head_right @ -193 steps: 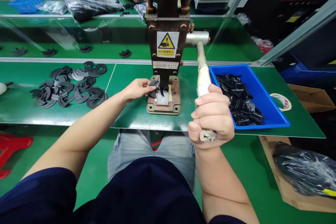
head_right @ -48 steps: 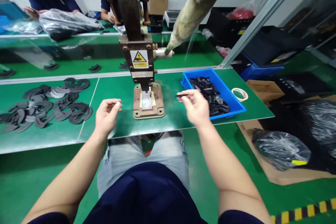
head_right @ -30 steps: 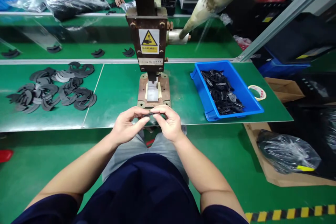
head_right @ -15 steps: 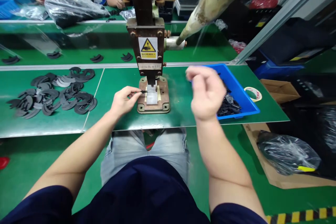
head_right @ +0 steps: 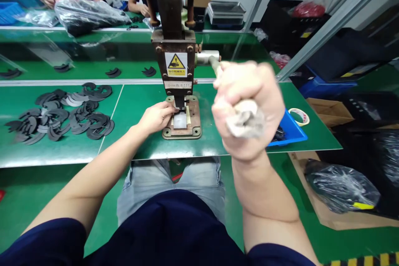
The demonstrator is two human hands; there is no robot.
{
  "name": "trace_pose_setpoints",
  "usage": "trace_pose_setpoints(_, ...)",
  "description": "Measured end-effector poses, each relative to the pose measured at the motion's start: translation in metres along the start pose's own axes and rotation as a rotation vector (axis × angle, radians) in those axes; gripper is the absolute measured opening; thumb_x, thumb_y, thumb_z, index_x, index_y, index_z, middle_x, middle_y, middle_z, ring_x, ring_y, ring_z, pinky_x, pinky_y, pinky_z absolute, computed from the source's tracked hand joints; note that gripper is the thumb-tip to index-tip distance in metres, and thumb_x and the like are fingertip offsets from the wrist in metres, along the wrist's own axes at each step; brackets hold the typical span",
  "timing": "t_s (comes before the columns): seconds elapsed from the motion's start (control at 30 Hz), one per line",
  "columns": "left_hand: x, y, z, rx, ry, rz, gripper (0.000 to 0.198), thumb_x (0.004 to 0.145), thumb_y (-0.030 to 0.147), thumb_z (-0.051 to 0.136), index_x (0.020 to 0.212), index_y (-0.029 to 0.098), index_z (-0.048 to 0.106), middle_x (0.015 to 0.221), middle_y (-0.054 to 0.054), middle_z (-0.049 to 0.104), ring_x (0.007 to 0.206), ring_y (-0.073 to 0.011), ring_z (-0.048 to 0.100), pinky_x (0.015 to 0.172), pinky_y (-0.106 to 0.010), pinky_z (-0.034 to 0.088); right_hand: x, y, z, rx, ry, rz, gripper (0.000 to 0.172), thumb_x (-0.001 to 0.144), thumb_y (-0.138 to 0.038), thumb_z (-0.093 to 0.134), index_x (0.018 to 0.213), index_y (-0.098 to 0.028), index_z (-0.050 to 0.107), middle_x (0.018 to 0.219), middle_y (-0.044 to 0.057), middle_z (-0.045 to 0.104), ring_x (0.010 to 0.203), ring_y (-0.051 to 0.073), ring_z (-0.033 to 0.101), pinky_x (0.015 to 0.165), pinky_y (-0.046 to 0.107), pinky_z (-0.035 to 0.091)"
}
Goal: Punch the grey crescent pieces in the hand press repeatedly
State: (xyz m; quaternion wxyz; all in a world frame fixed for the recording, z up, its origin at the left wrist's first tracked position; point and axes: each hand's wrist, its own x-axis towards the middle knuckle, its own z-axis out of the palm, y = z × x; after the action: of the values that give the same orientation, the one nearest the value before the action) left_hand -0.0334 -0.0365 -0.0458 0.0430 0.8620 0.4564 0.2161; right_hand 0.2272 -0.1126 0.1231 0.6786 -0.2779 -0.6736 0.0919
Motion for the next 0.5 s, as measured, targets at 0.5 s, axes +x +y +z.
trace_pose_setpoints(0.5, -0.082, -0.017, -0.034, 0.069, 0.126, -0.234, 0.033, 0.109, 0.036, 0.054, 0.134, 0.022, 0.071, 0.135, -0.011, 0.075, 0.123, -0.028, 0.068, 0.107, -0.043, 0.052, -0.092, 0.037, 0.003, -0.412, 0.248, 0.036, 0.03, 0.083, -0.072, 0.048, 0.088, -0.055, 0.072, 0.061, 0.009, 0.062, 0.084, 0.033, 0.076, 0.094, 0.08, 0.056)
